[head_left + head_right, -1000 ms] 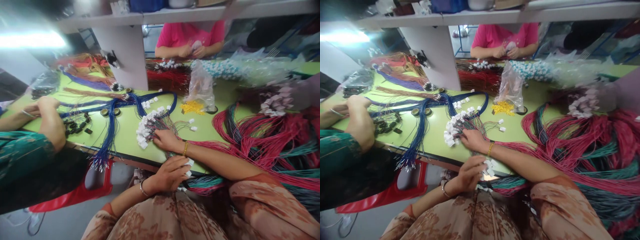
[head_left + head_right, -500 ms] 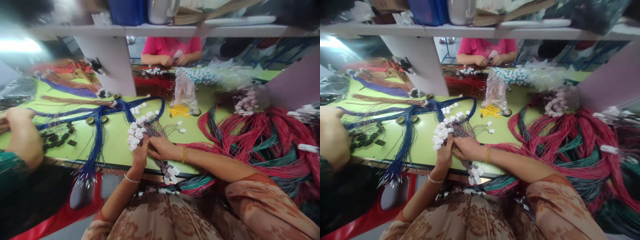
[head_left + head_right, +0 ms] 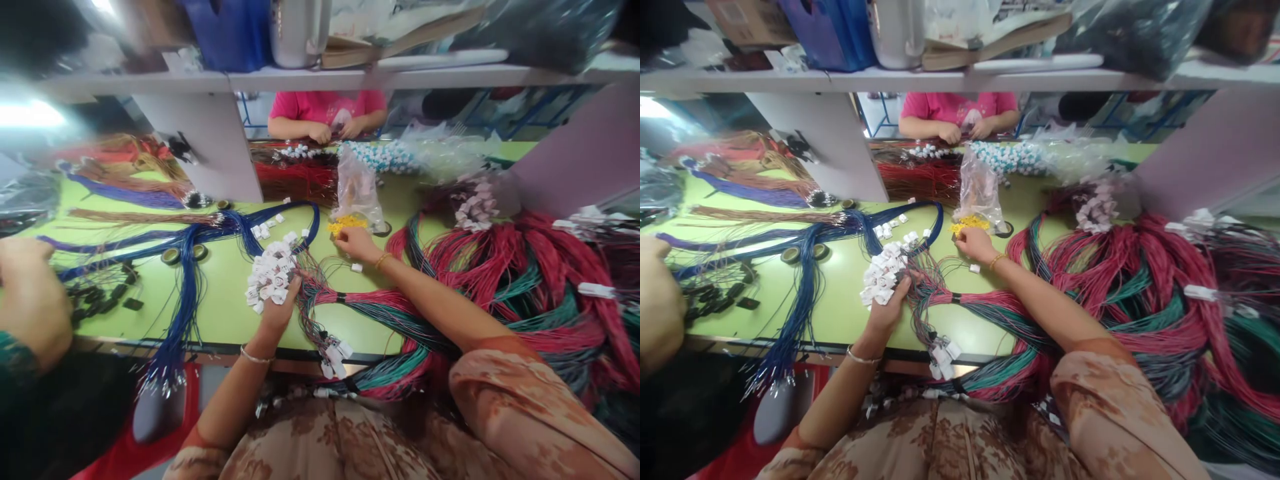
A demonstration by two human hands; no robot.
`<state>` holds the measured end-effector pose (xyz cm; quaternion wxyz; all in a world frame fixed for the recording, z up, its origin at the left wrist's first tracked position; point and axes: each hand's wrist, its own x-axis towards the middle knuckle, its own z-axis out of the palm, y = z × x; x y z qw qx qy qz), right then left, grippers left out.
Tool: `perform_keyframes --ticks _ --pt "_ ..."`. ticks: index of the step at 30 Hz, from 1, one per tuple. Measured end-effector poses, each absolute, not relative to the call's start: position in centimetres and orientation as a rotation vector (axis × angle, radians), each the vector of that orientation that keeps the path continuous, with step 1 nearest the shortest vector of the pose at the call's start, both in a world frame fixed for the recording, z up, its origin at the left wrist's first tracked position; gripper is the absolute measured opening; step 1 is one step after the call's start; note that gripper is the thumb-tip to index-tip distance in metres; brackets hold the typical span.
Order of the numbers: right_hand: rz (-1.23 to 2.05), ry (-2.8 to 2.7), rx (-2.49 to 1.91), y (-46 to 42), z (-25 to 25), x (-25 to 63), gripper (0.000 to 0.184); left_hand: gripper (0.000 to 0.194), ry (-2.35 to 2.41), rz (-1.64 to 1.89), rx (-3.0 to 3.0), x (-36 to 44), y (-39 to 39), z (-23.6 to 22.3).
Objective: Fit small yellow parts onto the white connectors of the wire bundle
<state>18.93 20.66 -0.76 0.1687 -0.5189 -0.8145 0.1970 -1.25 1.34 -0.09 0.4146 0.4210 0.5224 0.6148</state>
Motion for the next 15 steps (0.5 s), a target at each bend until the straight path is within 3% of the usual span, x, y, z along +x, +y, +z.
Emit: perform_keyframes --ticks 4,11,15 --pt "0.597 -2.291 -1.416 20.9 -1.5 19.0 0.011 0.046 1.179 1.580 0.754 -0.9 2.1 0.1" --pt "0.814 -1.953 -1.299 21.0 -0.4 20.0 0.004 0.069 1.291 1.436 0.833 -0.6 2.9 0.6" --pt "1.187 -1.519 -1.085 20.2 1.8 19.4 0.013 0.050 1.306 1.543 0.866 -0.2 2.8 1.5"
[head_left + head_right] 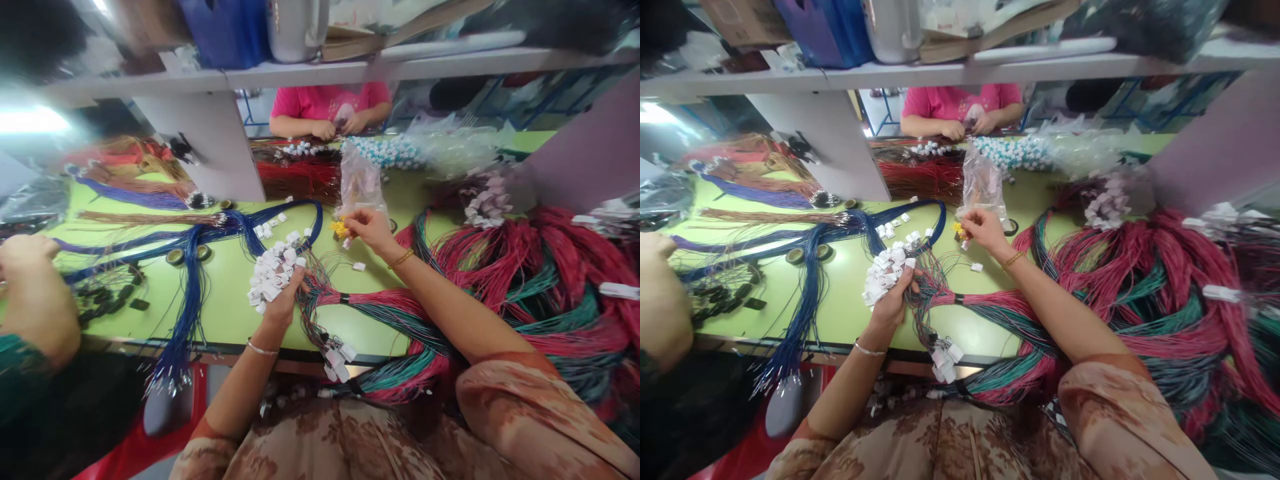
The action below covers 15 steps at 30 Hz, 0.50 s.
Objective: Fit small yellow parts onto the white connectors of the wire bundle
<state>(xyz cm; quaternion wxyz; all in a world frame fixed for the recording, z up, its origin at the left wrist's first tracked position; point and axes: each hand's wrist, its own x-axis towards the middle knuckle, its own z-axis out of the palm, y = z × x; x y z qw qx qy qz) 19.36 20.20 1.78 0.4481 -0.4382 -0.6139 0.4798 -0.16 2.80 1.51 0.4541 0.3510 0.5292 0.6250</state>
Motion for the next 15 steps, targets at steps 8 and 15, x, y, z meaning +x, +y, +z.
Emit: perform_keyframes --ticks 8,15 --pt "1.765 -1.464 -0.678 14.3 5.3 16.8 0.026 0.041 1.146 1.563 0.841 0.0 2.2 1.9" --pt "1.942 -1.452 -0.546 10.9 5.8 15.2 0.031 0.038 1.126 1.560 0.924 -0.2 1.7 1.1"
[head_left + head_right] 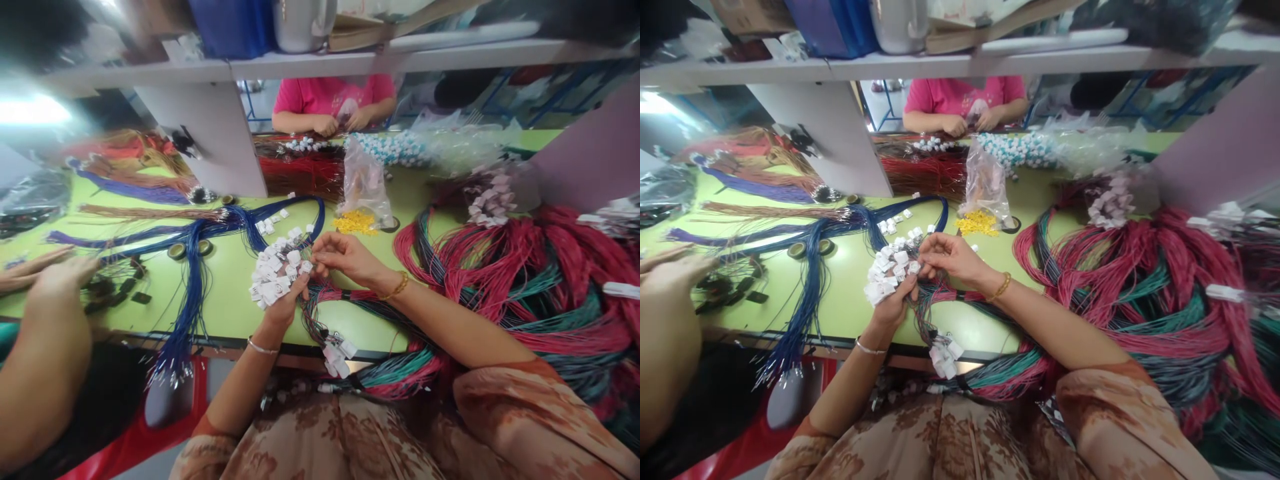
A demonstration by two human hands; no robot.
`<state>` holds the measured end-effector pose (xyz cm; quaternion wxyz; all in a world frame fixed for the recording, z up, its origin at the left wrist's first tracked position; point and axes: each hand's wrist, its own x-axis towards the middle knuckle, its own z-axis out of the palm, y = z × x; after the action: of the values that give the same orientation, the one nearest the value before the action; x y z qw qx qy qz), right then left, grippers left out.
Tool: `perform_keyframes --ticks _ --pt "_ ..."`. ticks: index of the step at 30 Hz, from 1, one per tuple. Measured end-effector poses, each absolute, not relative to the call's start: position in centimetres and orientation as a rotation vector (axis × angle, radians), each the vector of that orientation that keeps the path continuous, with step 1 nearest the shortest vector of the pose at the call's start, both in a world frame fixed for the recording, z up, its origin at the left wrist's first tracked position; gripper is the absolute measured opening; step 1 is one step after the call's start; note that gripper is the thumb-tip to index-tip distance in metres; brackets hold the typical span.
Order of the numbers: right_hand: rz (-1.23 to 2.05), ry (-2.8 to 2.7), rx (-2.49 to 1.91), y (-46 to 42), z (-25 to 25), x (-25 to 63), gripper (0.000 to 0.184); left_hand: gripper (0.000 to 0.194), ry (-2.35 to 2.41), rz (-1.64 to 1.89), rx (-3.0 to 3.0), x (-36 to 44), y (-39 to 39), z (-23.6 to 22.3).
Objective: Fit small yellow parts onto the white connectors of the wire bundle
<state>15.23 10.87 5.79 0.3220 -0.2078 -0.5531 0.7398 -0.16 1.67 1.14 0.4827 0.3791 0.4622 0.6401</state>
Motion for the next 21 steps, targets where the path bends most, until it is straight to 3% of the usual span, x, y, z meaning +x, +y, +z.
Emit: perform_keyframes --ticks 7,11,17,21 --pt "2.111 -1.240 -0.611 10.7 5.5 15.3 0.031 0.034 1.130 1.563 0.996 -0.2 1.5 0.8" --pt "2.037 -1.325 -0.601 10.4 5.6 15.3 0.027 0.030 1.135 1.566 1.024 -0.4 1.5 0.4" --pt "1.429 -1.836 -0.649 9.2 5.9 15.4 0.007 0.028 1.246 1.522 1.135 -0.8 1.3 -0.3" --pt "0.879 -2.075 -0.507 8.8 5.8 15.5 0.012 0.028 1.313 1.539 1.176 -0.9 1.2 -0.3"
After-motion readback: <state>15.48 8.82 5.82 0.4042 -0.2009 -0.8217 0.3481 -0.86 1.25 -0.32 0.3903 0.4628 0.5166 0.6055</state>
